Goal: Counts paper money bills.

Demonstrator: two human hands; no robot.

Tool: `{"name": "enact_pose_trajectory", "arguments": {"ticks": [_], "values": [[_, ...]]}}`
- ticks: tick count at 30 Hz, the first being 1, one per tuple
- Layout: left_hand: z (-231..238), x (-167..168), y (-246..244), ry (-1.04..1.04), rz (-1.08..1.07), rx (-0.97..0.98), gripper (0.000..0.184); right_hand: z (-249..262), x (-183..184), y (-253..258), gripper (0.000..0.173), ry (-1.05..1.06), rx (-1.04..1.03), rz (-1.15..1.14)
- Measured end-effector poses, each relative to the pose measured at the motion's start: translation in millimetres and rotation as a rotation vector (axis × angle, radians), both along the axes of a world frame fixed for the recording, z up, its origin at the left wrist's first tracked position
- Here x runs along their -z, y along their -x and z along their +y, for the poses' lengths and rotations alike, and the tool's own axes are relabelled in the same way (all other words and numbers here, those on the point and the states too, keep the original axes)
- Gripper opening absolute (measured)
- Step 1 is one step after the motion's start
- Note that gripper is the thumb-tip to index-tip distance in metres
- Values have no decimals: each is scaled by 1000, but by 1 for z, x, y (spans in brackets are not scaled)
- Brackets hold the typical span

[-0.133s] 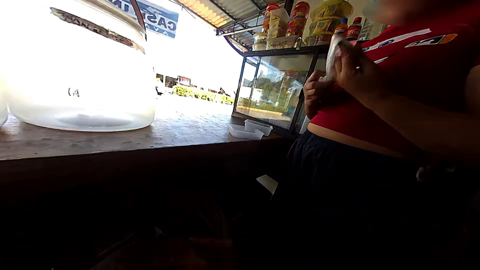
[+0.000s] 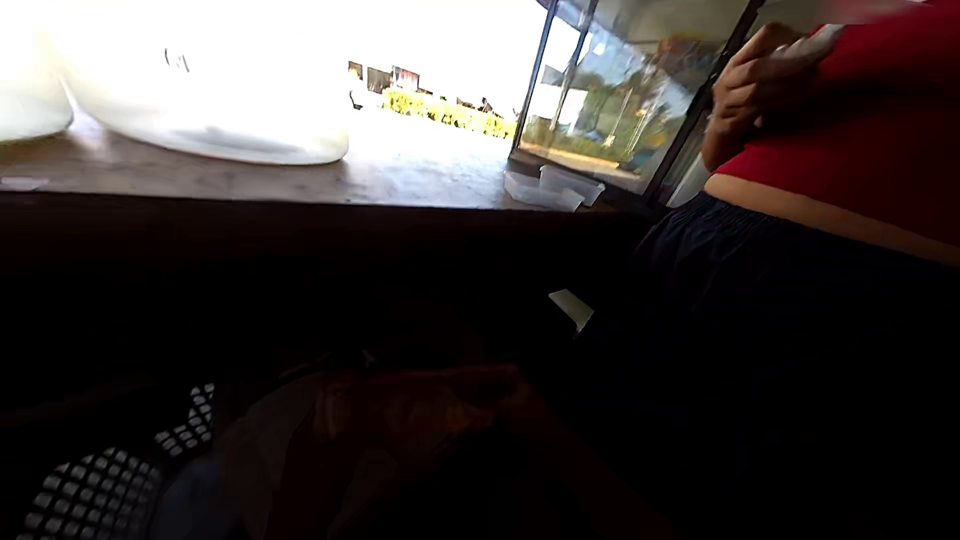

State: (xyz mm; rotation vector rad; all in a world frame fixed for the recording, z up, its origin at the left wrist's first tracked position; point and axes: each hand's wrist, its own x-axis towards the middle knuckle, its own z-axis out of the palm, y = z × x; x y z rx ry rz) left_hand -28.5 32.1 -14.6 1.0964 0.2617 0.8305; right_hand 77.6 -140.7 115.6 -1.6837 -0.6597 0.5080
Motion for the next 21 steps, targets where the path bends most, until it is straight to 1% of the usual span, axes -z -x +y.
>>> {"name": "enact_pose_trajectory", "arguments": {"ticks": [1,2,4,5,6,9,10,11,13,14,15,16,19,21], "values": [[3,-7,3,-33,70,51,63,-4,37,-28,22,-156,-112,17],[10,-9,6,-76,91,152,55,-6,57,-45,19,-202,-194,60],[20,-16,9,-105,178,298,33,-7,74,-60,21,-169,-272,146],[28,-13,12,-111,202,345,25,-7,81,-65,25,-148,-304,179],[34,-13,15,-146,233,351,21,-6,86,-67,28,-135,-321,192],[40,-18,23,-337,342,338,31,-3,109,-62,29,-132,-282,190],[41,-12,24,-413,351,321,31,-2,121,-58,29,-148,-290,135],[44,-3,25,-499,346,291,30,0,136,-55,29,-187,-318,30],[52,21,28,-659,292,216,18,9,161,-46,27,-314,-384,-192],[56,30,32,-691,276,188,12,14,171,-40,25,-365,-389,-245],[58,38,36,-694,285,164,11,20,179,-34,25,-382,-371,-280],[59,44,41,-681,309,149,13,24,183,-27,26,-367,-334,-307],[51,56,53,-648,360,91,34,31,196,-8,27,-347,-158,-312],[42,61,50,-655,347,58,41,35,205,0,31,-388,-76,-310]]}}
